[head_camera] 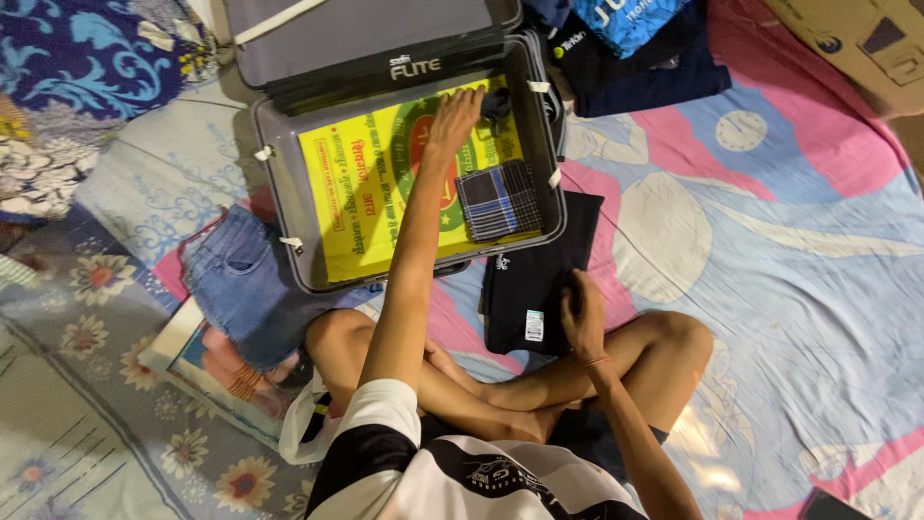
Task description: The person sits on a bed and packs a suitcase. They fold a black t-shirt and place it on the bed, then open a grey suitcase and place a folded checkered cloth inside. They then fold a black belt and place it in the suitcase, followed by a black pouch. Finally, they unfold and refold the black t-shirt before placing it into the suitcase.
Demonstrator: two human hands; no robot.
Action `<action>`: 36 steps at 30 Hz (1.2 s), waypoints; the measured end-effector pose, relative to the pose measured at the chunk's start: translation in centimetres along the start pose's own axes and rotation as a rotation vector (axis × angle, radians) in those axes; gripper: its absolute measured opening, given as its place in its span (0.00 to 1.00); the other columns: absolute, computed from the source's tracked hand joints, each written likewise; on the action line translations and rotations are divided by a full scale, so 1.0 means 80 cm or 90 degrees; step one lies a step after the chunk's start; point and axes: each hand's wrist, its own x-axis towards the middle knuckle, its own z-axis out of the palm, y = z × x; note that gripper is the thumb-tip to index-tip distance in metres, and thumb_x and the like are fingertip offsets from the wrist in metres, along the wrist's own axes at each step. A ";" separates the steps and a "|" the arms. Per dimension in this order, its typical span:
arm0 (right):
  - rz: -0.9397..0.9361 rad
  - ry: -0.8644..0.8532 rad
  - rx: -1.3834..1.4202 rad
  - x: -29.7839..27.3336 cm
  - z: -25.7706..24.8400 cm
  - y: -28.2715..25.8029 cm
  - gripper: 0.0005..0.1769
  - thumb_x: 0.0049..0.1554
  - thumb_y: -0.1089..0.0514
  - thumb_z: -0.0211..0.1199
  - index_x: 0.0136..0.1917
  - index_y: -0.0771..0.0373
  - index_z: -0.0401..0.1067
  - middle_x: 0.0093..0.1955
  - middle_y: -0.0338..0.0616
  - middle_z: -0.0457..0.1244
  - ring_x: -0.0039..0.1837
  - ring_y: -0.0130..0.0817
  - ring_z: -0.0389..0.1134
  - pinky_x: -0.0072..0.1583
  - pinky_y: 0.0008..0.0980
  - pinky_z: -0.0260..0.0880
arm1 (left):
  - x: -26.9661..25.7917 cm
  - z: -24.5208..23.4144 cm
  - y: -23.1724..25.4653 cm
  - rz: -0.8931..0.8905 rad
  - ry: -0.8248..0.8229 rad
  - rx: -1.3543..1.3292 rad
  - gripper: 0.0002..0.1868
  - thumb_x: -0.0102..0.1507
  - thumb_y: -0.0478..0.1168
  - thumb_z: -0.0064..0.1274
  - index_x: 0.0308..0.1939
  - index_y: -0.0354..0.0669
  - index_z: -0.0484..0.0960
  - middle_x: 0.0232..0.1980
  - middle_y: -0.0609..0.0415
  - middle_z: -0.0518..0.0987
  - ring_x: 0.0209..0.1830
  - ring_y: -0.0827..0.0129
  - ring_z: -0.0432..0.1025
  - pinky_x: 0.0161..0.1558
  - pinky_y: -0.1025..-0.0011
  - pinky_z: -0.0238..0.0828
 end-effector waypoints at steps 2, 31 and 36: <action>-0.081 0.059 -0.007 0.026 -0.001 -0.023 0.24 0.59 0.68 0.63 0.68 0.67 0.68 0.67 0.57 0.64 0.70 0.54 0.65 0.72 0.45 0.64 | -0.016 -0.006 0.001 0.036 0.025 0.046 0.36 0.55 0.19 0.50 0.69 0.35 0.69 0.64 0.42 0.74 0.63 0.55 0.70 0.66 0.51 0.63; -0.408 -0.460 -0.096 0.197 0.345 -0.213 0.17 0.54 0.48 0.70 0.52 0.59 0.78 0.51 0.52 0.70 0.55 0.52 0.71 0.56 0.47 0.73 | -0.391 -0.157 -0.088 0.009 0.061 -0.107 0.15 0.56 0.29 0.53 0.47 0.38 0.79 0.50 0.47 0.78 0.54 0.52 0.73 0.55 0.60 0.72; -0.397 -0.489 0.014 0.183 0.318 -0.240 0.29 0.47 0.43 0.77 0.54 0.63 0.78 0.50 0.56 0.69 0.51 0.55 0.71 0.53 0.48 0.71 | -0.409 -0.193 -0.084 -0.123 -0.009 -0.220 0.15 0.57 0.33 0.63 0.47 0.38 0.79 0.49 0.49 0.79 0.54 0.52 0.73 0.52 0.56 0.71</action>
